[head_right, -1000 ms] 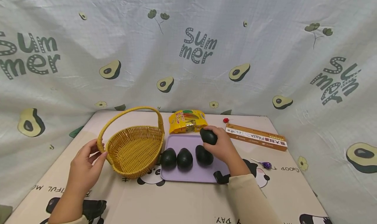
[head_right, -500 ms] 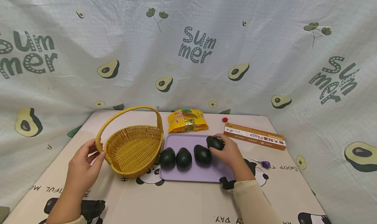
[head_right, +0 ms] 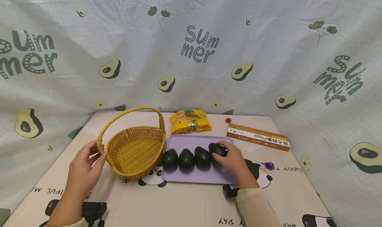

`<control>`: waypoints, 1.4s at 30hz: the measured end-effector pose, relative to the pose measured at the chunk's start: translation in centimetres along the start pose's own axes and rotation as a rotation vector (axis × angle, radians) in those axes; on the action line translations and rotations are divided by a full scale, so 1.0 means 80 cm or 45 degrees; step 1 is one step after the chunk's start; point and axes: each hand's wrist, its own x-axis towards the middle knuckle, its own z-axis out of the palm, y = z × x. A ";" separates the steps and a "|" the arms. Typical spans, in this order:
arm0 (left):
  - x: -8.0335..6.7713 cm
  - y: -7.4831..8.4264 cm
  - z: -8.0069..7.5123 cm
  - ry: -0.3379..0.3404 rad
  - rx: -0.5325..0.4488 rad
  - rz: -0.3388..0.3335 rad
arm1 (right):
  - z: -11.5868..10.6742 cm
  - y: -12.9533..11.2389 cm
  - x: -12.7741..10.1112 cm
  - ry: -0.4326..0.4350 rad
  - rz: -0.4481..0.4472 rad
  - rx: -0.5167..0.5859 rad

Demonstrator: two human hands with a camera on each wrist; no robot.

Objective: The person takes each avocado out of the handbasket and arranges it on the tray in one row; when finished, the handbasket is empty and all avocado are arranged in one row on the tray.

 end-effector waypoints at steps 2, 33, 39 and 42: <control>0.000 0.000 0.000 -0.002 0.001 -0.001 | 0.001 0.001 -0.002 0.001 0.003 0.001; 0.001 0.002 0.000 0.005 -0.035 0.009 | -0.001 0.010 -0.030 -0.020 0.023 -0.009; 0.002 0.002 0.000 0.001 -0.027 -0.002 | 0.000 0.011 -0.036 -0.016 0.022 -0.006; 0.002 0.002 0.000 0.001 -0.024 -0.009 | -0.002 0.008 -0.038 -0.013 0.026 -0.009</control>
